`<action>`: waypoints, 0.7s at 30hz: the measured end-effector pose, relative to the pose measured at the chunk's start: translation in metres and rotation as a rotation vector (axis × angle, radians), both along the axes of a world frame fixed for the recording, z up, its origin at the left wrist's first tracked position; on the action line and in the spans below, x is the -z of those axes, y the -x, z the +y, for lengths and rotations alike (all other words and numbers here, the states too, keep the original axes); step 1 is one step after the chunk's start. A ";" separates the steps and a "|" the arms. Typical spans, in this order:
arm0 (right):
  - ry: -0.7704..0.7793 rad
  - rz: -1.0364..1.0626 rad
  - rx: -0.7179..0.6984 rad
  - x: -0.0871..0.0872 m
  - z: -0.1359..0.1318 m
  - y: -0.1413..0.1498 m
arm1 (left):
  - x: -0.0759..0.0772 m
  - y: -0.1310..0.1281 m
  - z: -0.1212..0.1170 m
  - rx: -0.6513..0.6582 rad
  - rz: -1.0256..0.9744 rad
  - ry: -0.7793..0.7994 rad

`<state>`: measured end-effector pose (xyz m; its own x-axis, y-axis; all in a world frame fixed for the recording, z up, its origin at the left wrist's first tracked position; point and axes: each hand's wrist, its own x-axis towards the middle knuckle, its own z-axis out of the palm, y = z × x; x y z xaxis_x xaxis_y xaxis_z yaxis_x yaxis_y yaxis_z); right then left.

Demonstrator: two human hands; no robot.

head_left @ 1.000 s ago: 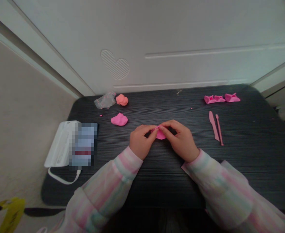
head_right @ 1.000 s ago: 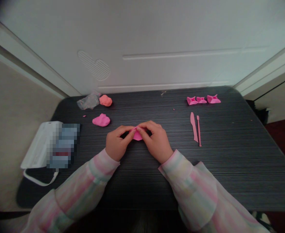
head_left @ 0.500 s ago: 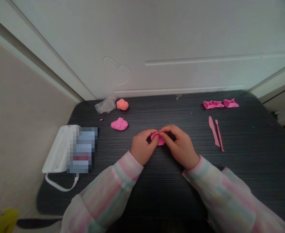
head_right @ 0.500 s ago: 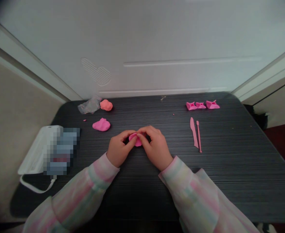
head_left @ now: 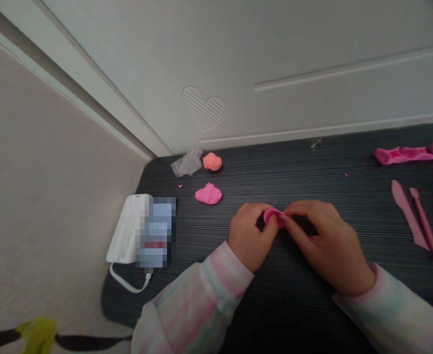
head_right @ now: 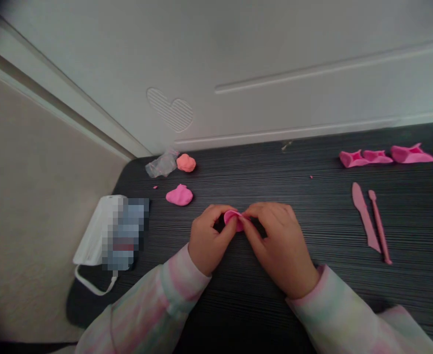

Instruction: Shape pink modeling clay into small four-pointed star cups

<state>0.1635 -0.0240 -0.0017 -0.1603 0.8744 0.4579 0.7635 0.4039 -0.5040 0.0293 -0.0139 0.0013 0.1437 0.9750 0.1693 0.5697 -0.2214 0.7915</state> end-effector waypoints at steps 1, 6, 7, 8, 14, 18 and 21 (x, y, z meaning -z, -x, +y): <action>-0.015 -0.009 0.001 0.000 0.000 0.000 | 0.000 0.000 0.000 0.006 0.004 0.007; -0.048 -0.048 -0.019 -0.003 0.000 -0.001 | -0.001 -0.001 0.000 0.044 0.031 0.034; -0.045 -0.043 -0.024 -0.003 0.000 -0.001 | -0.001 -0.001 0.000 0.036 0.025 0.039; -0.040 -0.032 -0.027 -0.003 0.000 -0.001 | 0.000 -0.001 0.000 0.027 0.016 0.047; 0.027 0.034 0.025 -0.003 0.000 0.000 | 0.000 0.001 0.001 0.000 -0.046 0.098; 0.041 0.009 0.016 -0.005 0.001 0.000 | 0.000 0.000 0.001 -0.007 -0.051 0.089; 0.016 -0.039 -0.006 -0.007 0.000 -0.001 | 0.001 -0.001 0.001 0.006 -0.033 0.070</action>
<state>0.1644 -0.0237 0.0050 -0.1829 0.8804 0.4376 0.7802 0.4008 -0.4803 0.0307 -0.0125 0.0007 0.1453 0.9837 0.1058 0.5416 -0.1686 0.8235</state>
